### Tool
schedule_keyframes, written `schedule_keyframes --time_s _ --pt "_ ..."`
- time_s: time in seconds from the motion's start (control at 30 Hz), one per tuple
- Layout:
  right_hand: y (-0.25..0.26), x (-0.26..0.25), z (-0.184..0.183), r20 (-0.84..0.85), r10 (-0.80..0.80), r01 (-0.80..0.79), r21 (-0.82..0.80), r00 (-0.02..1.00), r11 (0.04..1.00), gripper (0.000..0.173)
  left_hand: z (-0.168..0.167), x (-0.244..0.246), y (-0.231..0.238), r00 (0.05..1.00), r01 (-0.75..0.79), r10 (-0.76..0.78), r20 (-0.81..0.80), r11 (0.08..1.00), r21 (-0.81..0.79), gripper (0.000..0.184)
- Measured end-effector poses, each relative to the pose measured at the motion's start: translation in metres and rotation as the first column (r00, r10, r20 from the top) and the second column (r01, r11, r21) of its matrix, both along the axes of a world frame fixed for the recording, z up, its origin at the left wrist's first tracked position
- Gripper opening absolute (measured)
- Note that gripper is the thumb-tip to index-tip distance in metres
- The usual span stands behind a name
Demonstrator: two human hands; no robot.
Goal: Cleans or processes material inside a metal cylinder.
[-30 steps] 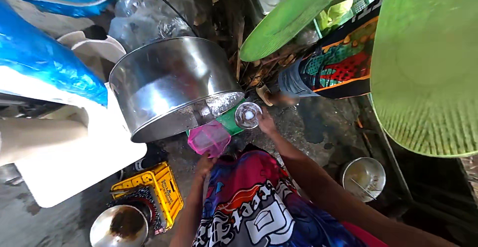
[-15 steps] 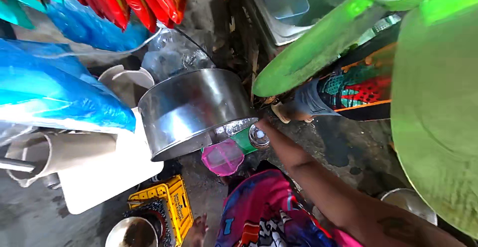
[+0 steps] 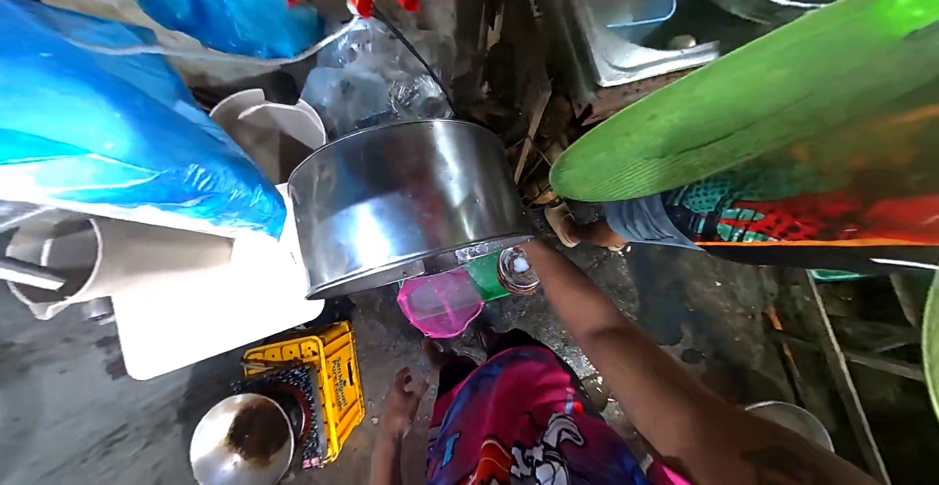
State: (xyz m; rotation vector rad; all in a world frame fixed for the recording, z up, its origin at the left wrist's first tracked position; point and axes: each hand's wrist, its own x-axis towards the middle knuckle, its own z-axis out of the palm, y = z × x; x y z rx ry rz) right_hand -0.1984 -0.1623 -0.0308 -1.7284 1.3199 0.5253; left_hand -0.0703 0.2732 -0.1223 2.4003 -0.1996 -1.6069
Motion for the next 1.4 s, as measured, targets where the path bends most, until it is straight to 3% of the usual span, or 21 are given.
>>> schedule_keyframes --time_s 0.07,0.13,0.23,0.33,0.43,0.5,0.57,0.63,0.7,0.73,0.83,1.0,1.07,1.13,1.27,1.4 --pt "0.010 -0.029 -0.064 0.079 -0.153 0.168 -0.232 0.985 0.958 0.049 0.015 0.005 -0.028 0.993 0.102 -0.107 -0.038 0.988 -0.115 0.087" --pt "0.004 -0.061 -0.082 0.063 -0.252 0.259 -0.295 0.966 0.920 0.054 0.021 0.000 -0.064 0.977 0.170 -0.199 -0.080 0.947 -0.272 0.091" --pt "0.023 -0.110 -0.046 0.046 -0.391 0.393 -0.150 0.919 0.907 0.057 0.033 -0.026 -0.129 0.953 0.247 -0.301 -0.033 0.836 -0.490 0.118" --pt "0.087 -0.136 -0.002 0.208 -0.537 0.538 0.060 0.817 0.841 0.048 0.051 -0.054 -0.177 0.944 0.285 -0.308 0.114 0.594 -0.752 0.144" --pt "0.138 -0.139 0.043 0.289 -0.507 0.472 0.185 0.812 0.862 0.045 0.071 -0.070 -0.186 0.974 0.124 -0.218 0.053 0.327 -0.937 0.149" --pt "0.166 -0.132 0.060 0.305 -0.539 0.490 0.225 0.785 0.842 0.046 0.087 -0.072 -0.170 0.984 0.009 -0.178 -0.032 0.225 -0.974 0.148" --pt "0.188 -0.129 0.061 0.426 -0.535 0.490 0.219 0.730 0.844 0.056 0.097 -0.070 -0.151 0.990 -0.072 -0.106 -0.093 0.189 -0.979 0.139" --pt "0.203 -0.123 0.044 0.734 -0.404 0.352 0.237 0.545 0.905 0.093 0.100 -0.052 -0.135 0.983 -0.152 -0.083 -0.166 0.152 -0.977 0.131" --pt "0.216 -0.094 0.020 0.917 -0.295 0.261 0.226 0.267 0.939 0.126 0.100 -0.030 -0.121 0.965 -0.220 -0.109 -0.239 0.161 -0.962 0.127" --pt "0.223 -0.075 0.007 0.947 -0.280 0.272 0.231 0.156 0.934 0.132 0.099 -0.021 -0.115 0.954 -0.251 -0.118 -0.275 0.187 -0.950 0.125" --pt "0.233 -0.022 -0.023 0.919 -0.392 0.315 0.386 -0.047 0.867 0.131 0.088 -0.004 -0.109 0.929 -0.358 0.006 -0.370 0.269 -0.894 0.120" --pt "0.240 0.032 -0.053 0.886 -0.444 0.398 0.459 -0.135 0.794 0.119 0.078 0.033 -0.124 0.950 -0.311 0.083 -0.301 0.308 -0.899 0.133" --pt "0.242 0.053 -0.055 0.818 -0.550 0.485 0.554 -0.168 0.677 0.113 0.071 0.044 -0.138 0.978 -0.209 0.066 -0.199 0.373 -0.904 0.132" --pt "0.235 0.075 -0.050 0.728 -0.665 0.543 0.631 -0.167 0.554 0.108 0.068 0.053 -0.159 0.991 -0.129 0.086 -0.102 0.433 -0.892 0.123" --pt "0.197 0.115 -0.039 0.687 -0.704 0.566 0.658 -0.180 0.497 0.082 0.084 0.070 -0.208 0.989 -0.112 0.142 -0.040 0.544 -0.832 0.107" --pt "0.164 0.144 -0.018 0.594 -0.746 0.478 0.771 -0.302 0.421 0.082 0.116 0.079 -0.247 0.977 0.079 0.091 0.195 0.688 -0.721 0.086"
